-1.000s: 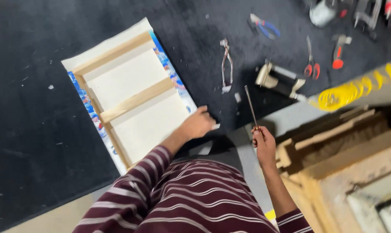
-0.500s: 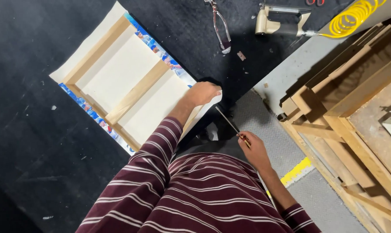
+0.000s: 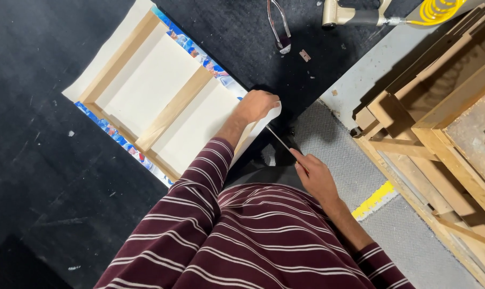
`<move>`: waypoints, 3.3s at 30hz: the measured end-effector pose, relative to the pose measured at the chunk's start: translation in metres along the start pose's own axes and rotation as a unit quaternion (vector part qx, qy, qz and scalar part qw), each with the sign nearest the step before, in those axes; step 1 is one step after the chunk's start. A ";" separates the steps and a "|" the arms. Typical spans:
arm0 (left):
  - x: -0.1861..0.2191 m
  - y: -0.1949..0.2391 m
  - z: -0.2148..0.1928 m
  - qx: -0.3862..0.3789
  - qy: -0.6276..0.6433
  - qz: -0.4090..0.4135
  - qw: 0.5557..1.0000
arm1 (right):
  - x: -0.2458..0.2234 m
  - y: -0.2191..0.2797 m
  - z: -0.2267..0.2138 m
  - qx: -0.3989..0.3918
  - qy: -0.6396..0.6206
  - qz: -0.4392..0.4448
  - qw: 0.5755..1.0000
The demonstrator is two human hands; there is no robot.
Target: The person is stretching a printed canvas or poster over a wooden frame, stapling the sides, and then carefully folding and securing the corners for a professional finish.
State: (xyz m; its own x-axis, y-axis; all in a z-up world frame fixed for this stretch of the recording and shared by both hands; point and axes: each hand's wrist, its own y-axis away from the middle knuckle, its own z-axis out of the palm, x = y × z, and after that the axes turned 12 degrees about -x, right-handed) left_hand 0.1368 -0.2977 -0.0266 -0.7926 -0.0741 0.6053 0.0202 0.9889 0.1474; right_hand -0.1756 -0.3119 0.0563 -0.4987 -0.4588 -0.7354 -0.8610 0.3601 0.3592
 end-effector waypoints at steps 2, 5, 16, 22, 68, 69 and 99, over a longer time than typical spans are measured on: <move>-0.001 0.000 0.000 -0.009 -0.001 -0.001 1.000 | -0.005 0.001 -0.002 -0.002 0.017 0.004 1.000; -0.002 -0.001 -0.007 -0.031 -0.007 0.003 0.999 | -0.013 -0.003 -0.005 -0.014 0.044 0.024 0.999; -0.024 -0.010 -0.033 0.051 -0.303 0.193 0.932 | -0.073 -0.010 -0.025 -0.060 0.113 0.116 0.985; -0.034 -0.019 -0.026 0.117 -0.236 0.224 0.938 | -0.080 -0.016 -0.027 -0.100 0.147 0.116 0.977; -0.037 -0.027 -0.018 0.019 -0.310 0.182 0.933 | -0.058 -0.015 0.037 -0.012 0.044 0.155 0.987; -0.035 -0.025 -0.018 0.009 -0.310 0.175 0.934 | -0.057 -0.015 0.041 -0.020 -0.025 0.160 0.987; -0.035 -0.024 -0.020 -0.030 -0.313 0.146 0.938 | 0.037 -0.031 0.049 0.029 -0.141 0.004 0.989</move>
State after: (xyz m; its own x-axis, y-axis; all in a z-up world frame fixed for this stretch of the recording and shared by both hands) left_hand 0.1761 -0.3217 -0.0356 -0.9501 0.3077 0.0512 0.3115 0.9447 0.1028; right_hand -0.1626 -0.3002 -0.0099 -0.4495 -0.2133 -0.8674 -0.8461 0.4130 0.3370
